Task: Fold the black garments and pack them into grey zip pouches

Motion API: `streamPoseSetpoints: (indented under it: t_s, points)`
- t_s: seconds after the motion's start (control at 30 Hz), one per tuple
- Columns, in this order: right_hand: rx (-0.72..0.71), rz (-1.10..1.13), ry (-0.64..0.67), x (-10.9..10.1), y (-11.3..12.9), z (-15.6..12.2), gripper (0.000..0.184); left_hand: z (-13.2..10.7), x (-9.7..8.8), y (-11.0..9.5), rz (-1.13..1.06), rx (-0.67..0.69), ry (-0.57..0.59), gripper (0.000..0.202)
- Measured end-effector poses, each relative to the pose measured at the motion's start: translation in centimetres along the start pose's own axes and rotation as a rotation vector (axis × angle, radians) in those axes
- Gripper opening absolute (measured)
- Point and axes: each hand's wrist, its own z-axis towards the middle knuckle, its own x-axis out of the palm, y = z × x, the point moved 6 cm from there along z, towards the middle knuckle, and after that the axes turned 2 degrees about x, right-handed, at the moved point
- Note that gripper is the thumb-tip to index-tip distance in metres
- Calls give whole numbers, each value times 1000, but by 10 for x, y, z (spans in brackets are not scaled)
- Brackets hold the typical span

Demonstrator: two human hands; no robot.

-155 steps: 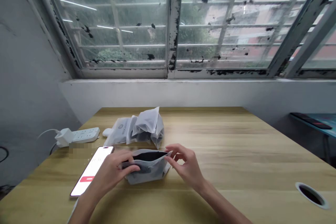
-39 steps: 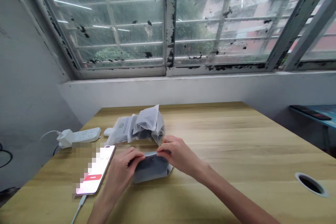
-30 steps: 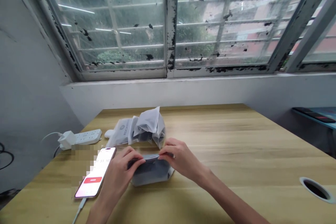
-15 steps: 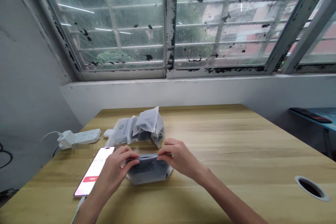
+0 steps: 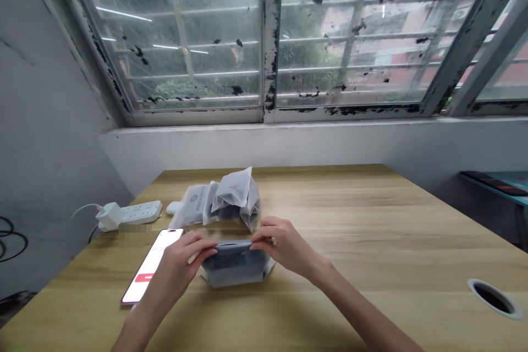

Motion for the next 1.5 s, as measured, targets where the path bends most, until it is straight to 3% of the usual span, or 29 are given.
streamPoseSetpoints:
  t_s: [0.53, 0.9, 1.07, 1.3, 1.5]
  points:
    - [-6, 19, 9, 1, 0, -1, 38, -7, -4, 1, 34, 69, 53, 22]
    - [-48, -26, -15, 1, 1, -3, 35, -2, -2, 2, 35, 5, 102, 27]
    - [-41, -21, -32, 0, 2, -2, 41, 1, -1, 1, 5, -7, 95, 28]
    - [-33, -32, -35, -8, 3, -2, 34, 2, -5, -8, 21, 29, 55, 32]
    - [-128, -47, -77, -9, 14, -4, 29, 3, -11, -10, 128, 70, -19, 28]
